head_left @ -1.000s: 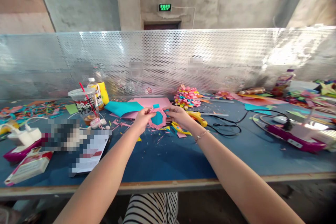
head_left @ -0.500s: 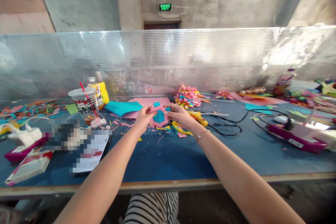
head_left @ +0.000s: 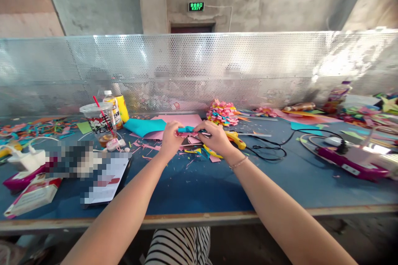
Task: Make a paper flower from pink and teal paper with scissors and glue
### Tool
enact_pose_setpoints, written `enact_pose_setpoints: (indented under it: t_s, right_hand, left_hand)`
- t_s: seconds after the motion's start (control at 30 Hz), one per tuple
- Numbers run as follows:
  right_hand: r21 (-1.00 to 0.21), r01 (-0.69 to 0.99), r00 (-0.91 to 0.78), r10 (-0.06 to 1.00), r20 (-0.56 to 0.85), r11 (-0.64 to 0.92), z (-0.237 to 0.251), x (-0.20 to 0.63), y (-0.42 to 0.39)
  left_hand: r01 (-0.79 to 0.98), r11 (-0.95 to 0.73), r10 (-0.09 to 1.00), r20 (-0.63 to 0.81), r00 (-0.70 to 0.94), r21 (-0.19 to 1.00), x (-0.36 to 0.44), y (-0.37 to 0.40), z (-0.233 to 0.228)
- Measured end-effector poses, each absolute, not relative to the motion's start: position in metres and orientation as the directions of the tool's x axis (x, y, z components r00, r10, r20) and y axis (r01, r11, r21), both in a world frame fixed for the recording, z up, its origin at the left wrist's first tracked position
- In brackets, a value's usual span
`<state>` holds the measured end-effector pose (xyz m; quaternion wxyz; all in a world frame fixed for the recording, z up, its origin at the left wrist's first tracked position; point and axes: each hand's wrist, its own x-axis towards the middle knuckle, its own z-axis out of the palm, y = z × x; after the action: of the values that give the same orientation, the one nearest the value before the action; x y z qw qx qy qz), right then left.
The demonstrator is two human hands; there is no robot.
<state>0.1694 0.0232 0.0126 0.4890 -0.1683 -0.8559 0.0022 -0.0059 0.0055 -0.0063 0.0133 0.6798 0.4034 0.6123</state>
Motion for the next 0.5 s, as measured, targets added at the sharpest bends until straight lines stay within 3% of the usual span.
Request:
enact_pose_setpoints:
  t_s: [0.33,0.5]
  right_hand:
    - [0.101,0.325,-0.547,0.100,0.831,0.940,0.013,0.170,0.021]
    - [0.160,0.332,-0.566,0.061,0.822,0.930,0.013,0.169,0.017]
  left_hand:
    - [0.714,-0.687,0.260,0.963,0.068,0.135,-0.011,0.001,-0.009]
    - [0.752,-0.659,0.174,0.978,0.117,0.027,-0.012,-0.007,-0.004]
